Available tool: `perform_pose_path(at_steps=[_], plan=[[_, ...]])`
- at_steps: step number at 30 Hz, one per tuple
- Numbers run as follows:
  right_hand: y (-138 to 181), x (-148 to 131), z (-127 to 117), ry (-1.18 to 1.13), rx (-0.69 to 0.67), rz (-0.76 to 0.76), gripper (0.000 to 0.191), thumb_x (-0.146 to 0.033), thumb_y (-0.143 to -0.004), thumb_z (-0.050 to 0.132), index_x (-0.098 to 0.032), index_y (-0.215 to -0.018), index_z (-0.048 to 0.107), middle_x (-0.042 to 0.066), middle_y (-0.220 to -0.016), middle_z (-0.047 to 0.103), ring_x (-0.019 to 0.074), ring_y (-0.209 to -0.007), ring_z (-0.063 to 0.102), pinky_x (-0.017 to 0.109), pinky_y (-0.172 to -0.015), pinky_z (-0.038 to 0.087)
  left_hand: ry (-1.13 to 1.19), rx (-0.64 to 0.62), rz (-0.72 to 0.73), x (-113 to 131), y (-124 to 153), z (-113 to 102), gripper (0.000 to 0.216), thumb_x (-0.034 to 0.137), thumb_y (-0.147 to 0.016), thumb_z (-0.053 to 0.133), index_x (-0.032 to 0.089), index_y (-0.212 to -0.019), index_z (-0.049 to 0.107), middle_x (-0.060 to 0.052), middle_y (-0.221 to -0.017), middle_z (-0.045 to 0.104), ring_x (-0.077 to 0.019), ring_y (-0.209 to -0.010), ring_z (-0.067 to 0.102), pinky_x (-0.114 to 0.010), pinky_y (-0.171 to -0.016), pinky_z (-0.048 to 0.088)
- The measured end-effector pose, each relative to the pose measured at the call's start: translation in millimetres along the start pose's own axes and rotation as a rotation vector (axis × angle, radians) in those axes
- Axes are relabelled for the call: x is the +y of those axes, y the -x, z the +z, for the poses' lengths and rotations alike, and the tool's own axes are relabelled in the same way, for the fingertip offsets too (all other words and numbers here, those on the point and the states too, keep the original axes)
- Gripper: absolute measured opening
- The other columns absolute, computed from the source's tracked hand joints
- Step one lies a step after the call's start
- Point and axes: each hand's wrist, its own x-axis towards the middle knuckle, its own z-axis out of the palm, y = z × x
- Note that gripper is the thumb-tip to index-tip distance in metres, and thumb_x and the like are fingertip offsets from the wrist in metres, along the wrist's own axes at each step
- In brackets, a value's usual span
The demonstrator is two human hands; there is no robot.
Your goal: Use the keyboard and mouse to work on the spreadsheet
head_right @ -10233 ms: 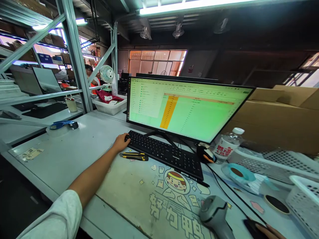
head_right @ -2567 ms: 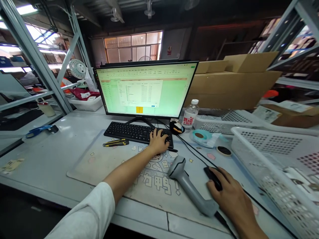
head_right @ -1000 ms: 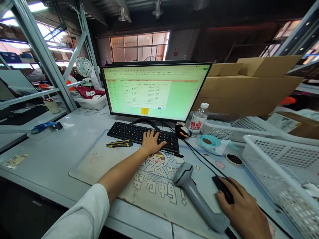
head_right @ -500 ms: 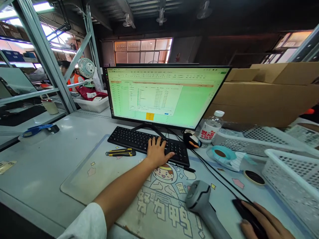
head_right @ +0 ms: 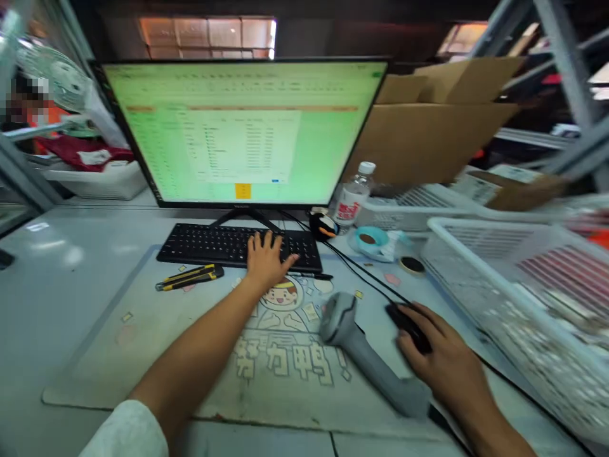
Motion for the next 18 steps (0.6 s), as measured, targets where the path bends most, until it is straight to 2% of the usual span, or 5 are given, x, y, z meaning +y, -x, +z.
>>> perform_pose_path(at_steps=[5, 11, 14, 18], plan=[[1.6, -10.3, -6.3, -0.029, 0.002, -0.004, 0.052, -0.055, -0.095, 0.042, -0.024, -0.128, 0.068, 0.01, -0.143, 0.065, 0.03, -0.127, 0.066, 0.041, -0.11, 0.054, -0.017, 0.011, 0.079, 6.2, 0.4, 4.3, 0.081, 0.075, -0.099, 0.037, 0.02, -0.158, 0.049, -0.013, -0.171, 0.036, -0.045, -0.158, 0.026, -0.056, -0.133, 0.015], [4.3, -7.2, -4.8, 0.002, 0.018, -0.012, 0.052, -0.056, -0.092, 0.044, -0.027, -0.127, 0.07, 0.006, -0.144, 0.065, 0.0315, -0.122, 0.069, 0.046, -0.095, 0.063, -0.023, 0.007, 0.173, 12.1, 5.9, 4.3, 0.083, 0.078, -0.099, 0.033, 0.023, -0.159, 0.049, -0.01, -0.172, 0.035, -0.0461, -0.159, 0.023, -0.061, -0.131, 0.017], [4.4, -8.8, -5.9, -0.013, 0.014, 0.0, 0.053, -0.056, -0.092, 0.043, -0.027, -0.128, 0.069, 0.006, -0.145, 0.065, 0.032, -0.123, 0.068, 0.049, -0.096, 0.063, -0.043, 0.014, 0.203, 19.8, 3.7, 2.0, 0.081, 0.078, -0.099, 0.037, 0.023, -0.157, 0.051, -0.011, -0.171, 0.036, -0.0448, -0.159, 0.024, -0.06, -0.131, 0.017], [6.5, -2.6, -1.5, 0.006, 0.002, 0.001, 0.054, -0.06, -0.091, 0.041, -0.032, -0.129, 0.067, 0.004, -0.146, 0.064, 0.0342, -0.12, 0.07, 0.053, -0.092, 0.065, -0.031, -0.054, 0.224, 37.0, -5.1, 0.2, 0.084, 0.08, -0.097, 0.037, 0.022, -0.155, 0.054, -0.013, -0.171, 0.037, -0.0455, -0.159, 0.024, -0.062, -0.13, 0.017]])
